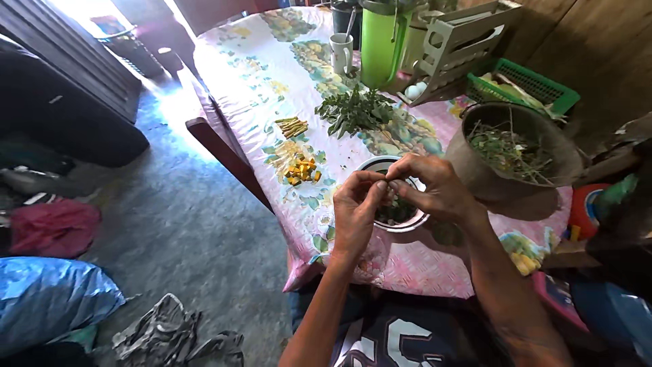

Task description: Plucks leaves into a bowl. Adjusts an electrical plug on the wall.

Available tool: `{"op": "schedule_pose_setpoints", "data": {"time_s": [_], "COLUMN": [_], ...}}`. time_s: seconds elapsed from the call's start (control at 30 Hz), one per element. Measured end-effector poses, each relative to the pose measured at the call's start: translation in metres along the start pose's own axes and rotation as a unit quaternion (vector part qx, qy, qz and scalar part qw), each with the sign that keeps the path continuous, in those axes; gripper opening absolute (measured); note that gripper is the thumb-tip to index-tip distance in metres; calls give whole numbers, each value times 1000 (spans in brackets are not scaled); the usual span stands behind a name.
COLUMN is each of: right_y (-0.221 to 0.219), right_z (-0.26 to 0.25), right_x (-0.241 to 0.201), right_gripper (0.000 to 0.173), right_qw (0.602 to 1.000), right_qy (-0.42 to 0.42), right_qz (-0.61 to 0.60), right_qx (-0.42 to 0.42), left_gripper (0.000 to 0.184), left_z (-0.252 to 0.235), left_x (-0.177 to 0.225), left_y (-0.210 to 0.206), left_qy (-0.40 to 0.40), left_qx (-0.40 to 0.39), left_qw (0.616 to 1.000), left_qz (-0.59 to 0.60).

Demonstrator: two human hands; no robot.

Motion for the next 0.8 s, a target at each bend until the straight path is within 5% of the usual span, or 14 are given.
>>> {"op": "schedule_pose_setpoints", "data": {"time_s": [0.33, 0.57, 0.8], "right_y": [14, 2, -4], "right_z": [18, 12, 16], "right_x": [12, 19, 17], "right_gripper": [17, 30, 13], "right_qw": [989, 999, 998], "right_qy": [-112, -30, -40], "right_qz": [-87, 10, -41], "right_qx": [35, -20, 8], "left_gripper": [10, 10, 10], "left_z": [-3, -2, 3], "left_x": [-8, -10, -13], "left_y": [9, 6, 1], "left_qy": [-3, 15, 19], "left_qx": [38, 39, 35], "left_qw": [999, 999, 999], "left_qz": [-37, -29, -33]}}
Point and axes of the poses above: each hand's wrist, its own z-axis away from the middle knuckle, its own y-axis out of the back of the hand, x = y × z, the point moved 2 cm from there along -z, towards the middle knuckle, and after that the axes turned 13 degrees about x, right-handed, at the moved point
